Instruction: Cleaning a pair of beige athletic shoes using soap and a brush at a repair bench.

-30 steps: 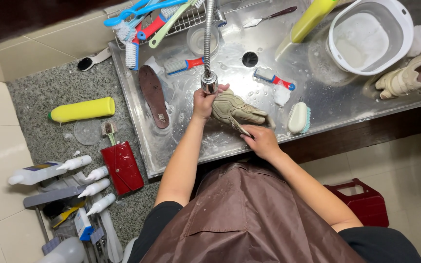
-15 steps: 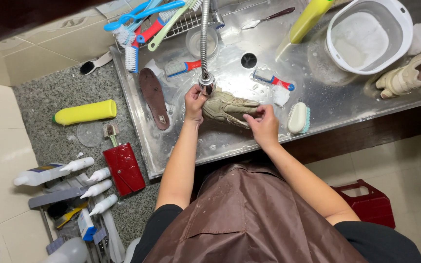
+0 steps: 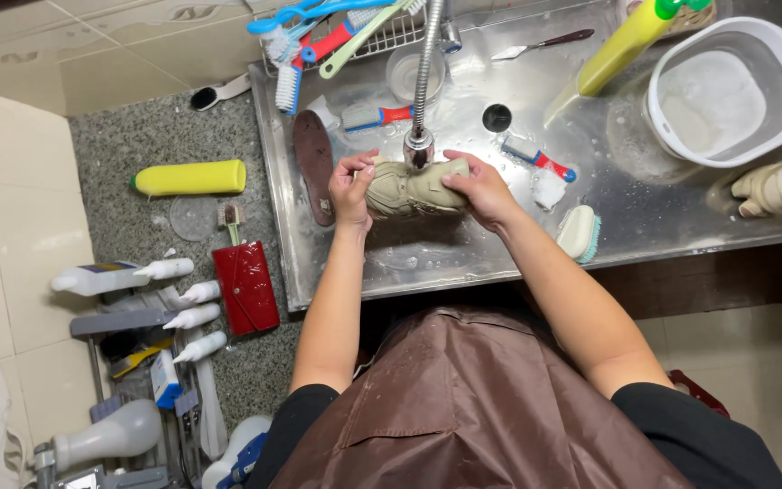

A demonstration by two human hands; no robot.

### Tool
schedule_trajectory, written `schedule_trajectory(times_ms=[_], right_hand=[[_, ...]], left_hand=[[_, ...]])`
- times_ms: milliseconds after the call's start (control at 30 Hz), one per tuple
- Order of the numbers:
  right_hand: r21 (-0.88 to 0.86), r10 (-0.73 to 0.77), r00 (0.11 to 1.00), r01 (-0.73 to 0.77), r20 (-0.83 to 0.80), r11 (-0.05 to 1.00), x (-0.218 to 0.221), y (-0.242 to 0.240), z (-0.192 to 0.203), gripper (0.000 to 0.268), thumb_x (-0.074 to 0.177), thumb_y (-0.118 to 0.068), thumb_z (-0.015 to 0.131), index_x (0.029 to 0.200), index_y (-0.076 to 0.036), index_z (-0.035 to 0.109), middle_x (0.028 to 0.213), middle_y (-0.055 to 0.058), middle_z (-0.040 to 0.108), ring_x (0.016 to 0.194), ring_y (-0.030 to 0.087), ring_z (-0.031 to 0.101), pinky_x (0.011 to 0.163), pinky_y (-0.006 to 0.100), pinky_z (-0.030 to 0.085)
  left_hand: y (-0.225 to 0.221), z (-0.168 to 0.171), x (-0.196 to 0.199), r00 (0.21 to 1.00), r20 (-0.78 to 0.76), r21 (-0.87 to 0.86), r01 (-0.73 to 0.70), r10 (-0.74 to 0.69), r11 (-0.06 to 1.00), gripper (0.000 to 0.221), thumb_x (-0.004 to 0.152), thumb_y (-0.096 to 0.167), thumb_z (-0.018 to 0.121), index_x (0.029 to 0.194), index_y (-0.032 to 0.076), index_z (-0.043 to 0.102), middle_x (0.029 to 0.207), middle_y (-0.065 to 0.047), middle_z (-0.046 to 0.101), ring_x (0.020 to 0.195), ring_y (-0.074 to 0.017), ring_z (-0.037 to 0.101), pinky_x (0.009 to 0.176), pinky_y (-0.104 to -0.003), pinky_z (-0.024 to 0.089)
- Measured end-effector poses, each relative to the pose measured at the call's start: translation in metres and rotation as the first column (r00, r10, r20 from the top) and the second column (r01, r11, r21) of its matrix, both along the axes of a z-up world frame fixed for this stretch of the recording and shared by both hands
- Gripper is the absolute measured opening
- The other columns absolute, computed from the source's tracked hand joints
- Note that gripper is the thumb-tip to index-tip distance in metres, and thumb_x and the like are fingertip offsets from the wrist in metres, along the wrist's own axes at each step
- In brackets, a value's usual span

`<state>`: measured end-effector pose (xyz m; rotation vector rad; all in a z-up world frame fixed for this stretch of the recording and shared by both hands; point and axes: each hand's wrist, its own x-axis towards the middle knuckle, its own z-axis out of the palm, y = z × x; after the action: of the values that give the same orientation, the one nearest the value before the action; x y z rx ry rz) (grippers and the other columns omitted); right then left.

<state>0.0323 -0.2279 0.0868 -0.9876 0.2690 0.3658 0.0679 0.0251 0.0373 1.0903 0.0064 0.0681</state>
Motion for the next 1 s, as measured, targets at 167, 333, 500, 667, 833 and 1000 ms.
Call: schedule_trajectory(times_ms=[167, 333, 500, 667, 833, 1000], right_hand=[[-0.125, -0.041, 0.997, 0.049, 0.065, 0.991, 0.016, 0.027, -0.014, 0.035, 0.095, -0.011, 0.069, 0.128, 0.001, 0.064, 0.108, 0.007, 0.072, 0.097, 0.013, 0.067, 0.087, 0.026, 0.055], [-0.476, -0.067, 0.99, 0.119, 0.125, 0.871, 0.03, 0.045, -0.021, 0.028, 0.104, -0.023, 0.071, 0.11, 0.005, 0.072, 0.097, 0.006, 0.068, 0.089, 0.011, 0.057, 0.079, 0.027, 0.048], [-0.112, 0.099, 0.992, -0.091, 0.073, 0.99, 0.047, 0.043, -0.026, 0.013, 0.094, -0.015, 0.069, 0.099, -0.004, 0.07, 0.092, 0.0, 0.071, 0.081, 0.008, 0.063, 0.075, 0.025, 0.052], [-0.278, 0.154, 0.982, -0.119, 0.105, 0.953, 0.058, 0.06, -0.032, 0.011, 0.094, -0.01, 0.067, 0.099, -0.001, 0.07, 0.091, 0.0, 0.069, 0.077, 0.009, 0.062, 0.07, 0.028, 0.051], [-0.439, 0.13, 0.991, -0.104, 0.03, 0.893, 0.06, 0.072, -0.02, 0.018, 0.096, -0.017, 0.069, 0.098, 0.0, 0.073, 0.086, 0.002, 0.069, 0.07, 0.011, 0.061, 0.062, 0.032, 0.049], [-0.233, 0.219, 0.975, -0.206, 0.031, 0.95, 0.064, 0.058, -0.037, 0.02, 0.095, -0.012, 0.075, 0.107, 0.004, 0.071, 0.101, 0.005, 0.071, 0.088, 0.012, 0.066, 0.082, 0.03, 0.055]], left_hand=[[0.004, 0.006, -0.013, 0.998, 0.035, 0.002, -0.06, 0.06, 0.998, 0.015, 0.09, -0.001, 0.07, 0.098, 0.006, 0.059, 0.11, -0.01, 0.065, 0.13, -0.0332, 0.059, 0.114, -0.044, 0.041], [0.007, 0.019, -0.029, 0.99, 0.037, 0.025, -0.138, 0.137, 0.99, 0.015, 0.091, 0.0, 0.069, 0.099, 0.006, 0.058, 0.113, -0.011, 0.065, 0.134, -0.0315, 0.057, 0.117, -0.044, 0.04], [0.015, 0.005, -0.038, 0.939, -0.099, -0.021, -0.332, 0.328, 0.943, 0.01, 0.094, -0.001, 0.064, 0.096, 0.005, 0.057, 0.113, -0.011, 0.065, 0.131, -0.0307, 0.058, 0.114, -0.042, 0.042], [0.02, -0.005, -0.046, 0.927, -0.098, 0.028, -0.361, 0.362, 0.932, 0.005, 0.097, 0.0, 0.061, 0.098, 0.004, 0.058, 0.112, -0.012, 0.065, 0.131, -0.03, 0.06, 0.112, -0.039, 0.042], [0.025, 0.007, -0.061, 0.956, -0.136, 0.189, -0.231, 0.258, 0.955, 0.013, 0.093, 0.002, 0.062, 0.106, 0.001, 0.065, 0.121, -0.012, 0.069, 0.125, -0.0259, 0.06, 0.108, -0.035, 0.043], [0.024, 0.029, -0.081, 0.982, 0.02, 0.672, -0.153, 0.189, 0.725, 0.013, 0.094, 0.008, 0.068, 0.105, 0.004, 0.075, 0.117, -0.011, 0.064, 0.124, -0.026, 0.059, 0.108, -0.036, 0.043]])
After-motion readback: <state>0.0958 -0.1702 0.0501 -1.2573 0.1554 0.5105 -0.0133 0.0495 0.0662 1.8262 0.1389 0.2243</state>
